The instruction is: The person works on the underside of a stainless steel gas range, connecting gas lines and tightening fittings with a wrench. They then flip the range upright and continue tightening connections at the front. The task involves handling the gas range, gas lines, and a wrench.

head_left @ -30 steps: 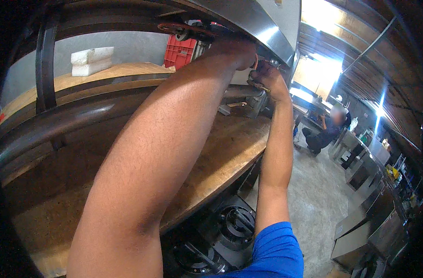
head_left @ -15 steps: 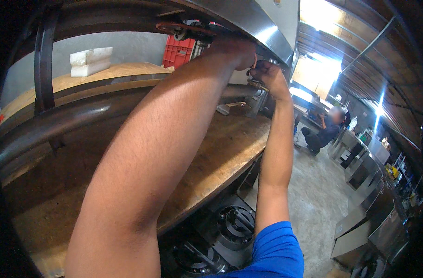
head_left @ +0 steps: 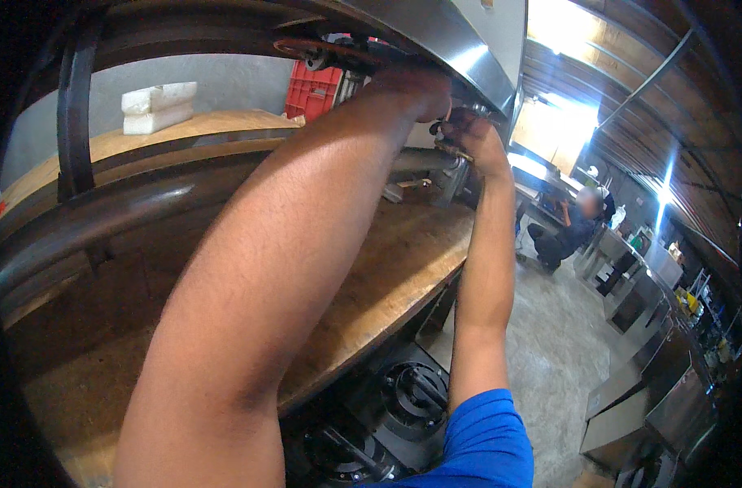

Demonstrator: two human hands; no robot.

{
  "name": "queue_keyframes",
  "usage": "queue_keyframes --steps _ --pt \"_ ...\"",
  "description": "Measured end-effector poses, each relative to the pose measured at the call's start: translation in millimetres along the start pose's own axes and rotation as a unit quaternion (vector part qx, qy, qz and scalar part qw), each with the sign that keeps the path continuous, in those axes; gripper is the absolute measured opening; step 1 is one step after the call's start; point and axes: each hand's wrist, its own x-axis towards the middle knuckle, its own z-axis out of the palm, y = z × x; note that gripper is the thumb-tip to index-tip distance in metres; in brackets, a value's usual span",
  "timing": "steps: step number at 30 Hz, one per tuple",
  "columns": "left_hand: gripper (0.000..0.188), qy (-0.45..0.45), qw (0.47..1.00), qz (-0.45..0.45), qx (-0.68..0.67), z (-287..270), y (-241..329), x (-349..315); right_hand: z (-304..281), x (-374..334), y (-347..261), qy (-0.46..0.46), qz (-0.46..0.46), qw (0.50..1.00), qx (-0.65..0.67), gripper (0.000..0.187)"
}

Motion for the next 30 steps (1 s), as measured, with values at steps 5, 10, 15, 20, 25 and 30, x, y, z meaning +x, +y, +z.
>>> queue_keyframes --steps 5,10,15,20,25,30 --pt "0.041 -0.025 0.999 0.002 -0.038 -4.7 1.4 0.3 0.0 4.1 -5.2 0.003 0.062 0.989 -0.133 0.027" --pt "0.042 -0.047 0.997 0.001 -0.065 -10.4 2.6 1.0 2.5 -2.3 3.9 0.012 -0.011 0.999 0.03 0.024" --pt "0.042 -0.044 0.995 -0.002 -0.087 -10.2 5.2 0.6 -2.3 3.2 0.7 0.01 0.017 0.997 -0.077 0.025" --pt "0.043 -0.009 0.999 -0.006 -0.049 -8.4 3.6 -2.9 0.7 6.3 -4.5 0.033 0.044 0.982 -0.179 0.025" --pt "0.043 -0.016 1.0 -0.016 -0.022 -8.7 3.1 -2.2 1.9 0.8 3.8 0.039 0.007 0.997 -0.06 0.03" --pt "0.043 -0.01 0.999 -0.015 -0.034 -8.0 1.6 -3.2 0.3 -4.0 4.7 0.016 0.011 0.998 0.052 0.032"
